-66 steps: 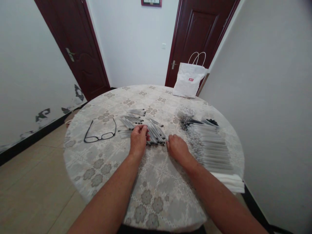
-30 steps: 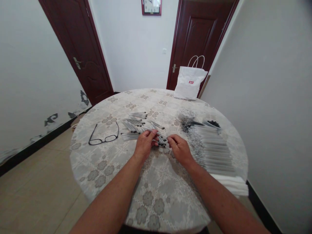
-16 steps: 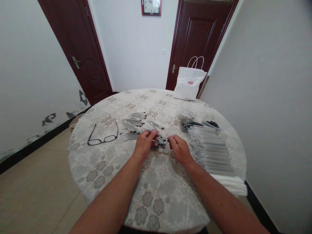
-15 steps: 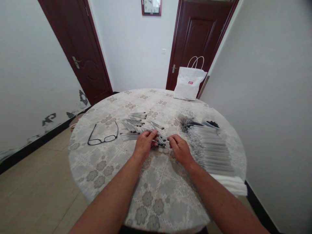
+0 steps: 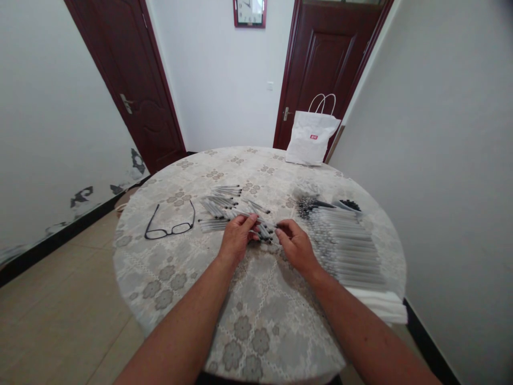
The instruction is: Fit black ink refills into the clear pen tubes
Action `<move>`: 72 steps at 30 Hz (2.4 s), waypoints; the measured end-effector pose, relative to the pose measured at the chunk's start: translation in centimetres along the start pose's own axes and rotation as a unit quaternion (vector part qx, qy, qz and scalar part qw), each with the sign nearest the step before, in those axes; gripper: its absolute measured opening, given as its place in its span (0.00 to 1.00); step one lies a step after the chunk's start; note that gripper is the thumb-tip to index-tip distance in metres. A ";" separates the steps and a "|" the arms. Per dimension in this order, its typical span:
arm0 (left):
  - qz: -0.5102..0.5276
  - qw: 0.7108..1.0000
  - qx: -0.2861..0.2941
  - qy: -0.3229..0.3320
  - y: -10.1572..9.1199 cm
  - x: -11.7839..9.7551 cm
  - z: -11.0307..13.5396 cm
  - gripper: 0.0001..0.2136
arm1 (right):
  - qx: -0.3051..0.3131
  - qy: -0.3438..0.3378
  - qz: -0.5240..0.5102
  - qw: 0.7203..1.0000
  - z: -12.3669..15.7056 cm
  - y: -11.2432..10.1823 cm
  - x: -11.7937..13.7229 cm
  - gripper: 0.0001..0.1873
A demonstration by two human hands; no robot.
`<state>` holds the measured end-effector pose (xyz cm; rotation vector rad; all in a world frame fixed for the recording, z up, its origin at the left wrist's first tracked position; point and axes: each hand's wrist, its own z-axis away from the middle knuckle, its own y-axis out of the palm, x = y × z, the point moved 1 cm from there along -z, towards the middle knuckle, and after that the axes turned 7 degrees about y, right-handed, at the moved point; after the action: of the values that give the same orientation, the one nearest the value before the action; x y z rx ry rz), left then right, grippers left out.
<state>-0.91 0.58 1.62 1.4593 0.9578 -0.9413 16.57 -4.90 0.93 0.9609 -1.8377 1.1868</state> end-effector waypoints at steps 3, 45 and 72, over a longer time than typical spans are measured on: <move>0.002 1.000 0.002 0.006 0.0 0.1 -0.1 0.20 | -0.003 0.010 -0.030 1.000 0.0 0.1 -0.1 0.19; -0.027 1.000 -0.003 0.007 0.0 -0.1 0.0 0.21 | 0.001 0.053 -0.129 0.990 -0.2 0.9 -0.5 0.16; 0.074 0.997 0.004 -0.036 0.0 -0.2 -0.3 0.16 | 0.085 -0.054 0.202 0.974 -1.5 -8.1 3.4 0.09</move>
<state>-0.99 0.92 1.79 1.4713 0.7821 -0.8842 22.39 -6.51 7.44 0.7734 -2.1132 1.5837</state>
